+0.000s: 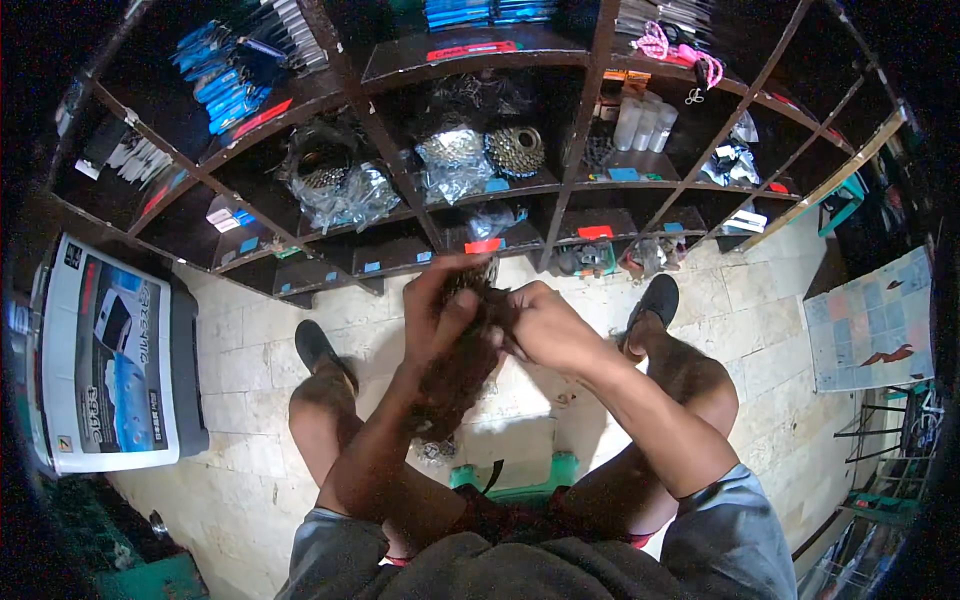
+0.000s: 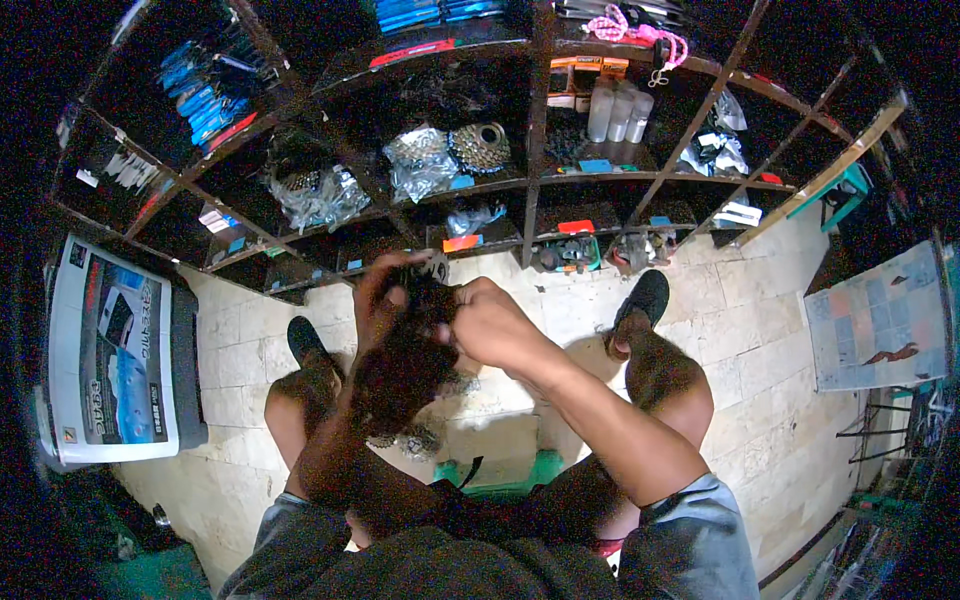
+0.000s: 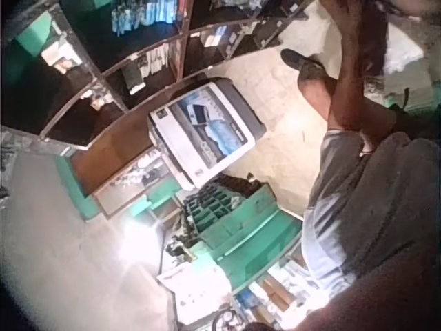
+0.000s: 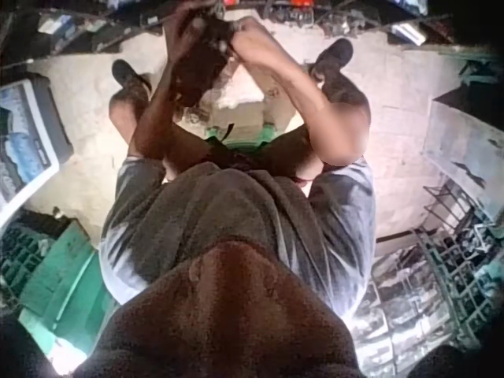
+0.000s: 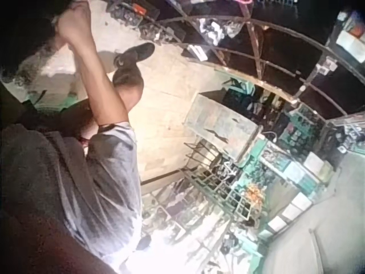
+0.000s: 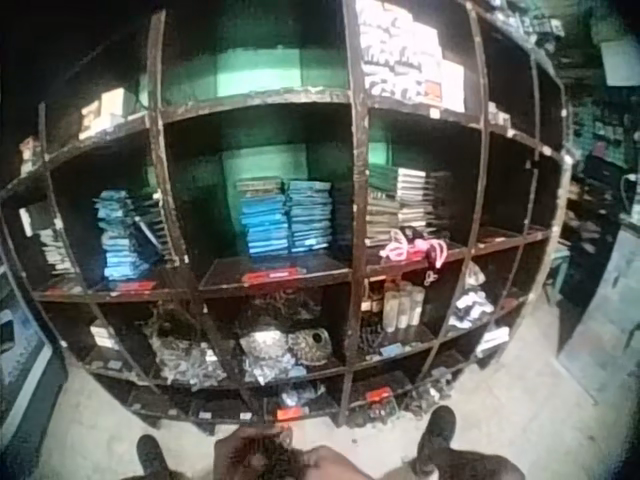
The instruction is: Cleaning and assembling bicycle freewheel gears using a cloth and small brush.
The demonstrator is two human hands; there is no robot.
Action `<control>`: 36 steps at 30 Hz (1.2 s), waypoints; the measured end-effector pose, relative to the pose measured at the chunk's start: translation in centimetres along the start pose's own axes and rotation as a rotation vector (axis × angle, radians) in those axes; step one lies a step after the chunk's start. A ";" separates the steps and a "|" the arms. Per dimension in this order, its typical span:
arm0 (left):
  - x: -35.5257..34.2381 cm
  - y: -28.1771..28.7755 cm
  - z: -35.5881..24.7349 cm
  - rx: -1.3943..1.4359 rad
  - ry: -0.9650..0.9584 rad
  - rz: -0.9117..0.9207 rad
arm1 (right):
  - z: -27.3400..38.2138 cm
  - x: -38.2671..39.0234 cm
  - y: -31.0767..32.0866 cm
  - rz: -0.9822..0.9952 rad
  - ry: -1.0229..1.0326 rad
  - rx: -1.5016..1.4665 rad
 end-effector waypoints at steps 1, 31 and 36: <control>0.1 -0.2 0.0 -0.026 0.049 0.038 | -0.7 -0.3 -0.3 0.002 -0.021 -0.118; 0.1 -2.1 -1.3 0.165 0.113 0.055 | -1.4 1.7 0.1 -0.307 0.337 -0.126; -0.1 -2.4 -1.2 0.088 0.175 0.065 | 0.0 2.2 0.4 -0.397 0.451 0.126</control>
Point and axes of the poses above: each hand's wrist, its own x-axis away from the middle knuckle, its own y-axis out of the back of the hand, z = x × y, the point moved 9 cm from there along -x, towards the middle knuckle, and after that the axes turned 8 degrees about z, right-handed, at the moved point
